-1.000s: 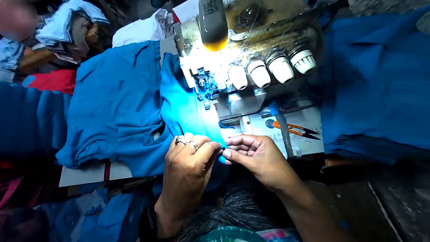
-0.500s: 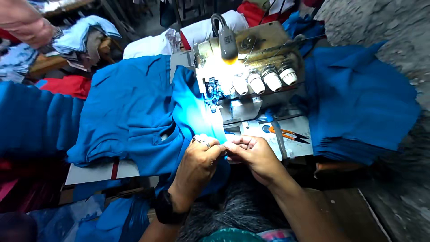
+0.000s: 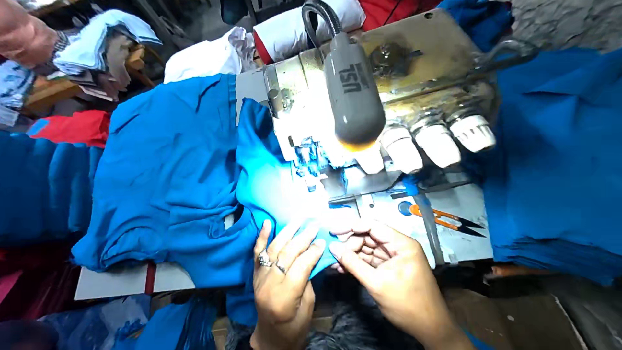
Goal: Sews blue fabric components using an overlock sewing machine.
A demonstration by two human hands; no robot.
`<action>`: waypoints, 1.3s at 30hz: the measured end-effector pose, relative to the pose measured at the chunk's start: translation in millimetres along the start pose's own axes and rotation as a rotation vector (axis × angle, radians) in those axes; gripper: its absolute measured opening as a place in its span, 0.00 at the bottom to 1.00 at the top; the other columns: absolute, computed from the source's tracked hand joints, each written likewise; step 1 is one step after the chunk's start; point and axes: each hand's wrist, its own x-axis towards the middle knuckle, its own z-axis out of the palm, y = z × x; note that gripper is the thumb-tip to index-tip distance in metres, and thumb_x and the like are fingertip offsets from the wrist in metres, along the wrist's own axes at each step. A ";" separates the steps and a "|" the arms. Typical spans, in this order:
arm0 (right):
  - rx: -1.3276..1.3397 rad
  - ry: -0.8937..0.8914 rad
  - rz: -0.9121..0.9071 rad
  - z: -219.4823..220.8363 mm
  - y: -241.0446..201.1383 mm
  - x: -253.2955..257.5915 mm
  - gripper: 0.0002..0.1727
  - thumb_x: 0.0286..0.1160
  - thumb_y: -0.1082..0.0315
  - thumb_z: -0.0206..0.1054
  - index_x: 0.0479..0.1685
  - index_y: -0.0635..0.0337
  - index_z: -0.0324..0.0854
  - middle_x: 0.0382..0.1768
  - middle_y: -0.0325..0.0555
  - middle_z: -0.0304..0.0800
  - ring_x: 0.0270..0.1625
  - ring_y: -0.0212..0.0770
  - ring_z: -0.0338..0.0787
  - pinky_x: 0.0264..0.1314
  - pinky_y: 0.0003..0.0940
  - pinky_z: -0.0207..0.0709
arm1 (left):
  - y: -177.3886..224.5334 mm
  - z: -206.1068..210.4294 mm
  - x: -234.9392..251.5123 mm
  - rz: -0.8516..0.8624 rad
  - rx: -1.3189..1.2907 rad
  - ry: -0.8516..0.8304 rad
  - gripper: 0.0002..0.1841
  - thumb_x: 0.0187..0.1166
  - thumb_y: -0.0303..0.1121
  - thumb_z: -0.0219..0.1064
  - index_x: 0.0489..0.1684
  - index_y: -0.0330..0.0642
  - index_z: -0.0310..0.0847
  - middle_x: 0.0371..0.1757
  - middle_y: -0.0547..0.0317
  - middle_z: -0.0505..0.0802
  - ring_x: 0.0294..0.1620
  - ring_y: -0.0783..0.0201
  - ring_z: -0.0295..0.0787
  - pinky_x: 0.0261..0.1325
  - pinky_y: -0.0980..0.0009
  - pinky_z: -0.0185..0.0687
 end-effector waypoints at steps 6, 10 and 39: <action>-0.234 0.029 -0.228 5.5 6.5 38.5 0.07 0.69 0.68 0.74 0.42 0.58 0.95 0.30 0.30 0.94 0.30 0.20 0.91 0.32 0.15 0.88 | -23.3 -0.7 38.4 -0.006 0.062 -0.006 0.14 0.75 0.24 0.61 0.37 0.47 0.96 0.50 0.60 0.98 0.65 0.66 0.90 0.89 0.51 0.61; -0.270 0.056 -0.221 8.8 6.1 40.5 0.11 0.72 0.66 0.73 0.49 0.58 0.94 0.27 0.28 0.92 0.27 0.20 0.90 0.29 0.16 0.88 | -39.6 -3.7 67.6 -0.014 0.123 -0.075 0.17 0.77 0.24 0.57 0.43 0.46 0.96 0.59 0.61 0.96 0.73 0.62 0.87 0.87 0.50 0.67; -0.413 0.015 -0.269 -12.1 -14.7 -8.7 0.08 0.69 0.62 0.78 0.37 0.57 0.93 0.33 0.31 0.95 0.33 0.19 0.91 0.37 0.16 0.88 | 11.0 -44.2 44.9 -0.195 -0.144 -0.505 0.19 0.86 0.50 0.61 0.63 0.50 0.87 0.23 0.68 0.86 0.25 0.68 0.84 0.33 0.62 0.84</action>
